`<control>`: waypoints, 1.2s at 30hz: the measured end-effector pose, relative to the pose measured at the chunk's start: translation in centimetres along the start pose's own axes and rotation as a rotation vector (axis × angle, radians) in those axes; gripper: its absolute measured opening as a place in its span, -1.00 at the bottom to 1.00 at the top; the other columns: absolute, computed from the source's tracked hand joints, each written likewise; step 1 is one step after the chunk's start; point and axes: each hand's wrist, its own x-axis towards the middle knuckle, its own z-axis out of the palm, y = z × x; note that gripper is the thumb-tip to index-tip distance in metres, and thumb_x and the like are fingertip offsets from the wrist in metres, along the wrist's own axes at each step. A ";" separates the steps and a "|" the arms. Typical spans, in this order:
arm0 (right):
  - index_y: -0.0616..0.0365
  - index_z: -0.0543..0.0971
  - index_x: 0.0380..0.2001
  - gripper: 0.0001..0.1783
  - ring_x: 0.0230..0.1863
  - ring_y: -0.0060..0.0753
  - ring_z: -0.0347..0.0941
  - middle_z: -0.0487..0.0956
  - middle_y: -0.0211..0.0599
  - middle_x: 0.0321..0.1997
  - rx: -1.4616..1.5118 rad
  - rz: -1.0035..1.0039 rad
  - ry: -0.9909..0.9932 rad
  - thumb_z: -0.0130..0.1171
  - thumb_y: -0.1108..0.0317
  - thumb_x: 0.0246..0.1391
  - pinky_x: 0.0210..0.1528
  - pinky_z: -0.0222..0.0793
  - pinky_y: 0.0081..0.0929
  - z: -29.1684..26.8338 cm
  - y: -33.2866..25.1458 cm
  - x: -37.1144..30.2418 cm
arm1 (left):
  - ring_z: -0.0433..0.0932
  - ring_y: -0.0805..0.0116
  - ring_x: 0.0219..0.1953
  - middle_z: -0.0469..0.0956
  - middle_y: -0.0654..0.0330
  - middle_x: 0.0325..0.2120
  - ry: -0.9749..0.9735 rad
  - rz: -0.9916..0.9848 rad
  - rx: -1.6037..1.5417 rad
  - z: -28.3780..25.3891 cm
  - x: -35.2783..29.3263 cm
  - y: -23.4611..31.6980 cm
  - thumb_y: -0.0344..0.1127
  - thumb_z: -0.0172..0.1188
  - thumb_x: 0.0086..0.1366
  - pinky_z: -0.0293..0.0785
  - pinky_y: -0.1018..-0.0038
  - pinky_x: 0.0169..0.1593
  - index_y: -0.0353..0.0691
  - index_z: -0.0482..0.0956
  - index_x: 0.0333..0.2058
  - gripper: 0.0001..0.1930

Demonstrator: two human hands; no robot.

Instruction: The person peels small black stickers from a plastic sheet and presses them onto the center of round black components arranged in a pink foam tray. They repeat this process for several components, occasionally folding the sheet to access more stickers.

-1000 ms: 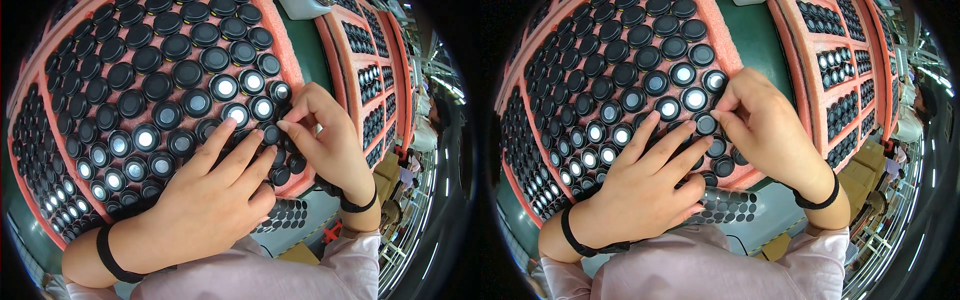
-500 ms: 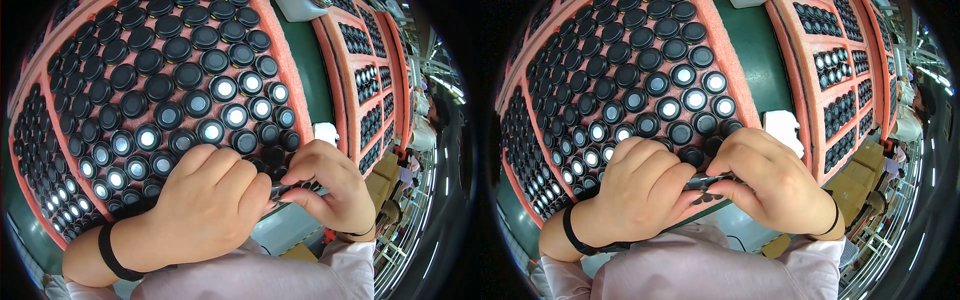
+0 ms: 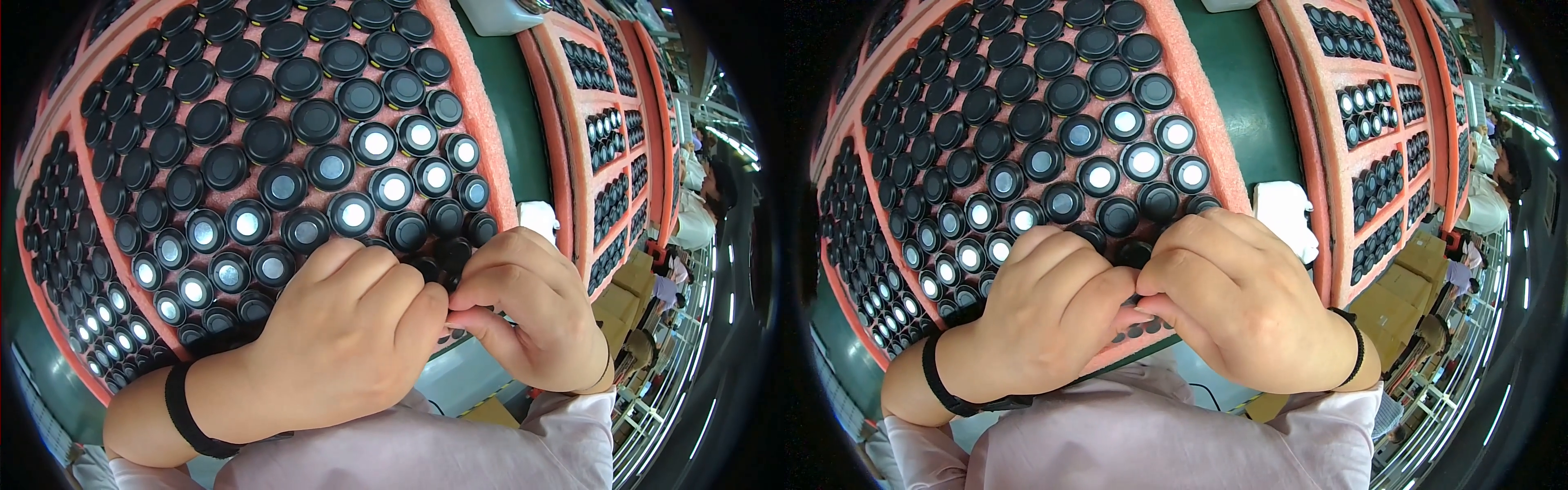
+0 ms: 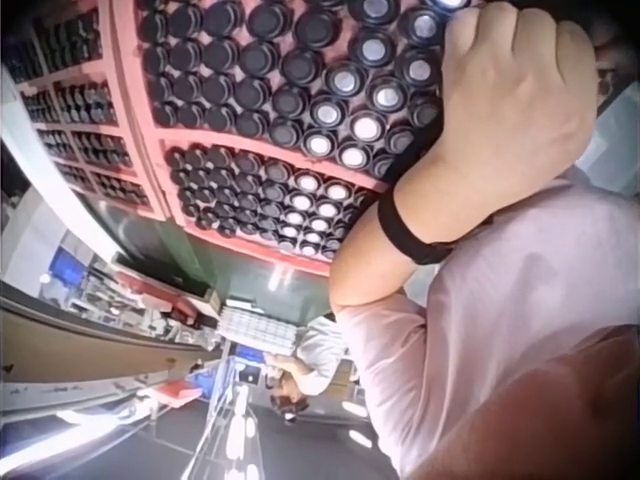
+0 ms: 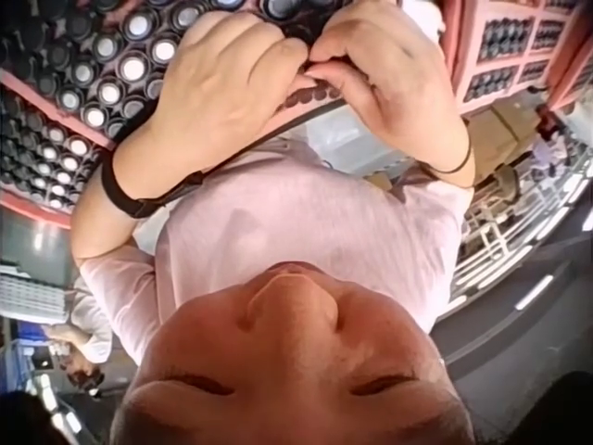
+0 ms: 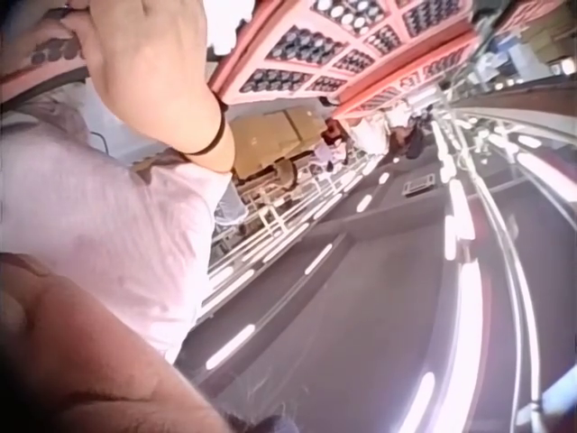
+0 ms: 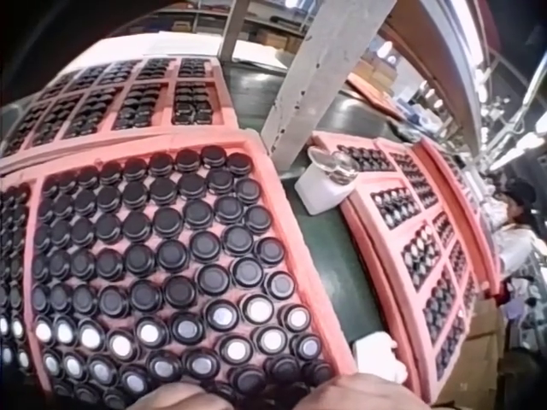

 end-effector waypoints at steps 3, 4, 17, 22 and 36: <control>0.20 0.59 -0.31 -0.73 -0.27 -0.10 0.49 0.52 -0.21 -0.26 -0.025 -0.001 -0.004 0.42 0.46 -0.14 -0.22 0.42 -0.27 0.0 0.0 0.0 | 0.41 0.16 -0.41 0.40 0.15 -0.45 -0.008 0.001 0.027 0.0 0.1 0.1 -0.31 0.31 0.14 0.37 0.25 -0.26 -0.32 0.56 -0.24 -0.74; 0.20 0.58 -0.32 -0.73 -0.28 -0.10 0.49 0.52 -0.21 -0.26 -0.031 -0.001 -0.004 0.42 0.46 -0.14 -0.22 0.42 -0.27 0.0 0.0 0.0 | 0.40 0.16 -0.41 0.39 0.15 -0.45 -0.024 -0.005 0.040 0.0 0.0 0.1 -0.31 0.29 0.14 0.37 0.26 -0.26 -0.32 0.56 -0.24 -0.75; 0.18 0.59 -0.35 -0.74 -0.29 -0.15 0.48 0.51 -0.24 -0.27 -0.109 -0.048 0.014 0.36 0.48 -0.21 -0.25 0.38 -0.29 0.0 0.0 -0.4 | 0.42 0.16 -0.38 0.40 0.13 -0.44 -0.104 -0.054 -0.008 0.0 -0.2 0.3 -0.29 0.28 0.15 0.37 0.26 -0.21 -0.32 0.56 -0.27 -0.76; 0.17 0.59 -0.36 -0.72 -0.32 -0.18 0.45 0.50 -0.27 -0.28 -0.148 -0.084 0.033 0.36 0.48 -0.27 -0.25 0.36 -0.32 -0.2 0.2 -0.4 | 0.43 0.15 -0.37 0.41 0.13 -0.44 -0.125 -0.067 -0.024 -0.1 -0.1 0.3 -0.23 0.32 0.16 0.37 0.26 -0.21 -0.33 0.55 -0.27 -0.71; 0.25 0.54 -0.29 -0.87 -0.25 -0.56 0.35 0.42 -0.42 -0.26 0.306 0.452 0.039 0.30 0.45 0.19 -0.13 0.29 -0.58 -3.2 5.9 1.6 | 0.43 0.06 0.10 0.54 0.11 -0.03 -0.210 0.016 -0.008 -0.6 2.9 1.0 -0.11 0.41 0.07 0.25 -0.02 0.23 -0.16 0.60 -0.32 -0.70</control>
